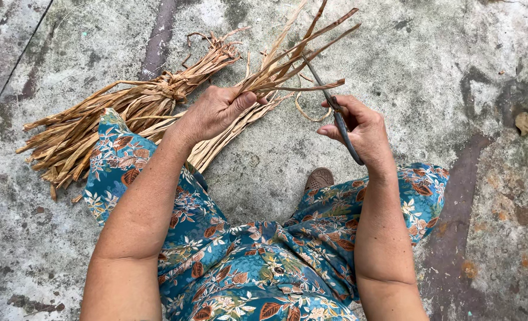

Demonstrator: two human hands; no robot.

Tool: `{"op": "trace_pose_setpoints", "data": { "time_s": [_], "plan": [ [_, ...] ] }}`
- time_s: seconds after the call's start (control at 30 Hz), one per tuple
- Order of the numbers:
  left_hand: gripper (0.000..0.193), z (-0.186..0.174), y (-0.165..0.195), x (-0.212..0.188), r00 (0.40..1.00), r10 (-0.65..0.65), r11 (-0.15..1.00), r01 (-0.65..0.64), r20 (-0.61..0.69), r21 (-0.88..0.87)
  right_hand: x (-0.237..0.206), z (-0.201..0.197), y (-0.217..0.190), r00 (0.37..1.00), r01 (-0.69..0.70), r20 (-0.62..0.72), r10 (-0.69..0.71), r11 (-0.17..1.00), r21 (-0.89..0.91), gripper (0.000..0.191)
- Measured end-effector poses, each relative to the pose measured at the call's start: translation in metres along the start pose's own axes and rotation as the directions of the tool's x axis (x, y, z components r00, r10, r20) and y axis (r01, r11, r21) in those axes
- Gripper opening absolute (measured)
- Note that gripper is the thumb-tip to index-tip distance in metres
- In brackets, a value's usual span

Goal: The person carries a bundle of dried plant material and a small stool from an indoor tiled area to an outdoor concrete space. They sit on the ground and use scissors to cut the dried material into smaller pieces, placing the cut pieces on the floor.

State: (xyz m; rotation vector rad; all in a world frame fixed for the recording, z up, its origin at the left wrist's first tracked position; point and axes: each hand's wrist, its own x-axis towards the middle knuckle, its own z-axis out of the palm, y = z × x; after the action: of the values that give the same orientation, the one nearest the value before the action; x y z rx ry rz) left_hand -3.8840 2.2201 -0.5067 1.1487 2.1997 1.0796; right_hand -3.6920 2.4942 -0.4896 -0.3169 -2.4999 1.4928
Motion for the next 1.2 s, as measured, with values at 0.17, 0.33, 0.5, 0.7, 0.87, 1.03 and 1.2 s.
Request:
{"op": "trace_pose_setpoints", "data": {
  "time_s": [0.17,0.33,0.5,0.7,0.87,1.03,1.2],
  "plan": [
    [0.061,0.0002,0.002,-0.0013,0.995,0.083,0.993,-0.088,-0.057,-0.085,-0.0001,0.0032,-0.001,0.999,-0.034,-0.037,0.033,0.999,-0.022,0.051],
    [0.06,-0.0027,0.0005,-0.0003,0.999,-0.017,0.999,0.015,-0.045,-0.034,-0.0024,0.0034,-0.0013,0.999,-0.027,-0.033,0.026,0.999,-0.027,0.05],
    [0.061,-0.0038,0.0019,-0.0014,0.999,0.003,0.999,-0.004,-0.046,-0.038,-0.0027,0.0027,-0.0011,0.998,-0.055,-0.005,0.055,0.998,0.009,0.049],
    [0.061,-0.0026,0.0064,-0.0046,1.0,0.027,0.998,-0.027,-0.006,-0.056,-0.0018,0.0041,0.0009,1.0,-0.015,0.006,0.015,0.999,0.032,0.052],
    [0.061,-0.0025,0.0066,-0.005,0.996,0.085,0.993,-0.087,-0.023,-0.083,-0.0013,0.0044,0.0017,1.0,0.01,0.028,-0.011,0.999,0.034,0.049],
    [0.061,-0.0026,0.0025,-0.0044,0.999,-0.037,0.999,0.037,-0.009,-0.024,-0.0046,0.0051,-0.0019,0.998,0.066,0.017,-0.066,0.998,-0.014,0.049],
    [0.062,-0.0003,-0.0028,-0.0032,0.998,0.031,0.998,-0.034,-0.056,-0.052,-0.0067,0.0053,-0.0045,0.997,0.077,-0.022,-0.08,0.992,-0.103,0.052]
  ]
}}
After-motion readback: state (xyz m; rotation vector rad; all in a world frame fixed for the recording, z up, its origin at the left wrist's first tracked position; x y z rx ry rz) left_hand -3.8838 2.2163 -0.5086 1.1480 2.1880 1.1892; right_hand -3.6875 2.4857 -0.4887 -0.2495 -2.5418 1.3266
